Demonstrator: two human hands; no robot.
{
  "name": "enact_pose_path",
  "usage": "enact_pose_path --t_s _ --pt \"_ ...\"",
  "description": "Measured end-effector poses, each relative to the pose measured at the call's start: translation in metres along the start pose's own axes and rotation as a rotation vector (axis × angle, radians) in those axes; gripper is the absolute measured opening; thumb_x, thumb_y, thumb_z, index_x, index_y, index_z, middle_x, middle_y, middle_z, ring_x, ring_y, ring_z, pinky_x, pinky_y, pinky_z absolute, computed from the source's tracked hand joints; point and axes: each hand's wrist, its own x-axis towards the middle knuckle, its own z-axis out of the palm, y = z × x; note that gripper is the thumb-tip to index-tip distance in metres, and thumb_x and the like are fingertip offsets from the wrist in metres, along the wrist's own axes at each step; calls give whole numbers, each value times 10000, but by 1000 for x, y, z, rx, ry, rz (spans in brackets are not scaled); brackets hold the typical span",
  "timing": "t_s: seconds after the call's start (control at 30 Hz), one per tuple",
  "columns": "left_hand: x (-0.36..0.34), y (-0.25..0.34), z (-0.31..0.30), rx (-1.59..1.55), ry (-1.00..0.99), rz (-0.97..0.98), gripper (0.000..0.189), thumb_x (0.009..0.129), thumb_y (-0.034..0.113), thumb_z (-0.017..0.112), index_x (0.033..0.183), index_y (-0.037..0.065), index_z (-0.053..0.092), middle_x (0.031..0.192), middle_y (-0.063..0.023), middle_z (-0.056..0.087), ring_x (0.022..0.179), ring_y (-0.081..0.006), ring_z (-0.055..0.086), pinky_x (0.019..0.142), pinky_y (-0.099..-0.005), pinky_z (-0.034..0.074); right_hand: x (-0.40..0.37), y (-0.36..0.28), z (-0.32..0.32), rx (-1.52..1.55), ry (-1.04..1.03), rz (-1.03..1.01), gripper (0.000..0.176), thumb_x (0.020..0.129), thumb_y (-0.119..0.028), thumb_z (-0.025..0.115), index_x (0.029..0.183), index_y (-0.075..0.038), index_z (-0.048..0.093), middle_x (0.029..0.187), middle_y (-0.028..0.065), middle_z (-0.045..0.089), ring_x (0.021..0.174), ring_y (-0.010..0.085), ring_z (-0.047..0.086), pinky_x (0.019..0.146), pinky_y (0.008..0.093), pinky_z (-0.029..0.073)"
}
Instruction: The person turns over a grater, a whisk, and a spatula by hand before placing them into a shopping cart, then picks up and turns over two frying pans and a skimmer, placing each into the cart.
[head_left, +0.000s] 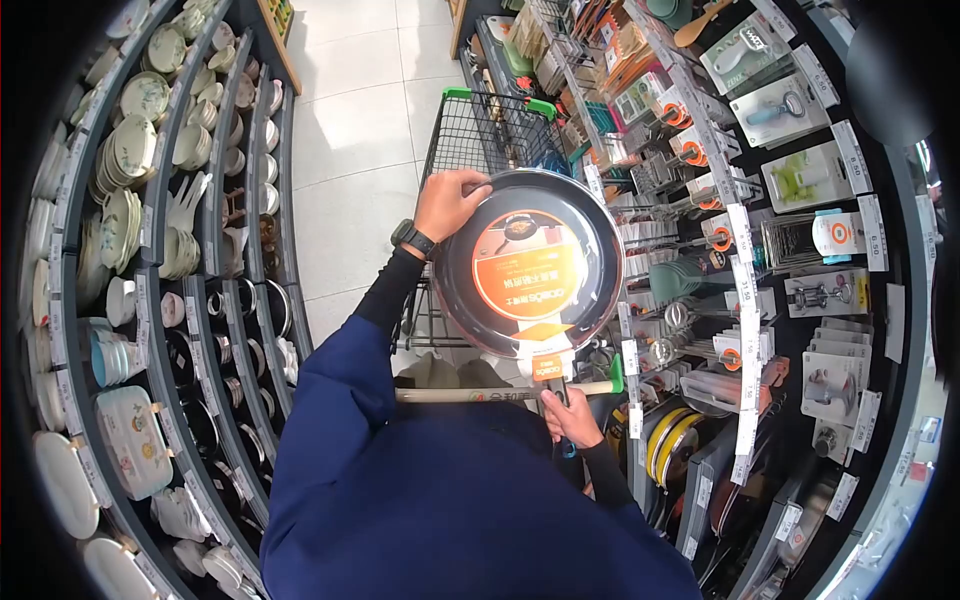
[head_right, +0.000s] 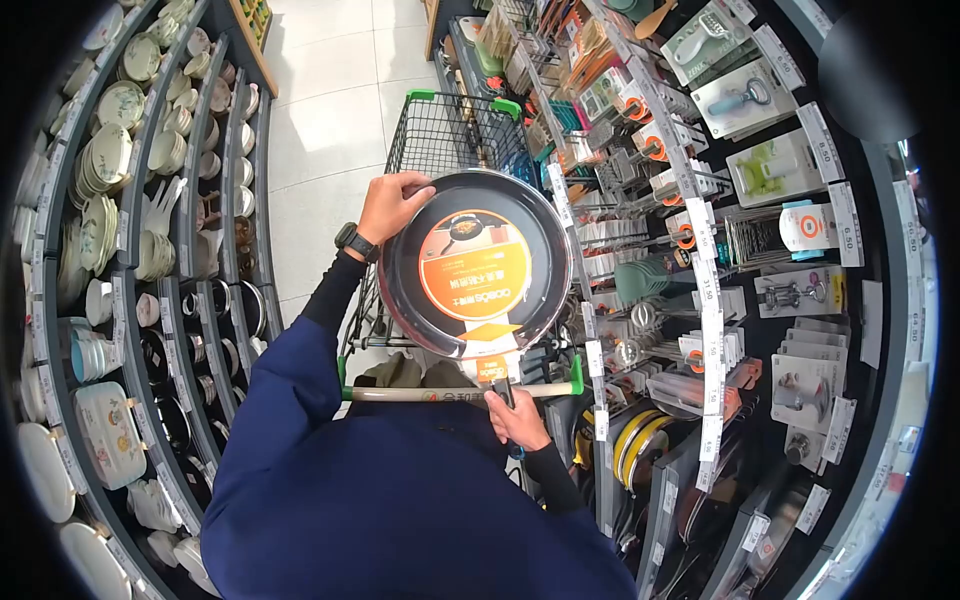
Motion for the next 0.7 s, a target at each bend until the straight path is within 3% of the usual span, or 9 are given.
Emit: enact_pose_path --t_s 0.1,0.2,0.3,0.43,0.47,0.5,0.57,0.6,0.7 --pt "-6 -3 -4 -30 -5 -74 197 866 205 686 963 44 743 833 -157 720 761 -311 703 694 -383 545 4 0 10 -29 19 -27 290 1020 -257 566 818 -90 441 548 -49 364 413 55 348 376 252 341" --pt "-14 -37 14 -33 21 -28 202 886 214 665 964 38 728 820 -176 707 772 -360 684 698 -421 537 6 -3 16 -26 28 3 289 1014 -269 578 825 -85 462 551 -52 368 412 50 351 375 243 331" --pt "-27 -46 20 109 52 -67 192 911 171 634 959 2 710 833 -204 697 781 -389 675 690 -423 526 18 3 1 -73 31 68 289 1012 -281 580 834 -79 475 550 -53 370 409 50 354 373 240 323" --pt "-44 -63 21 75 70 -200 233 903 247 645 960 34 723 841 -207 694 797 -395 671 703 -450 523 32 -13 -18 -321 73 -2 287 998 -302 605 848 -73 519 548 -40 432 405 41 412 370 225 305" --pt "-48 -70 24 78 68 -233 249 904 277 642 955 49 728 842 -203 698 798 -391 674 707 -453 524 37 -14 -27 -463 113 -11 359 968 -347 635 845 -15 576 560 29 530 431 148 510 422 305 402" --pt "-51 -78 27 77 75 -231 249 904 277 642 955 49 728 842 -203 698 798 -391 674 707 -453 524 46 -10 -37 -469 112 -16 359 968 -347 635 845 -15 576 560 29 530 431 148 510 422 305 402" --pt "-60 -93 35 93 65 -275 244 909 275 638 948 52 727 841 -194 702 796 -389 676 707 -448 528 56 -8 -43 -1021 343 -437 403 948 -381 637 851 10 635 596 108 595 510 214 593 522 363 451" --pt "-64 -99 40 112 66 -318 257 907 296 641 939 56 728 856 -184 708 813 -384 679 721 -449 529 58 -15 -42 -1001 448 -287 469 885 -456 664 889 12 698 667 175 648 656 326 663 638 427 486" --pt "-75 -117 55 98 92 -408 272 898 315 653 936 57 728 876 -178 710 836 -383 677 737 -452 527 92 5 -78 -1207 625 -393 501 854 -500 673 906 -4 723 689 191 663 701 381 662 647 452 487"
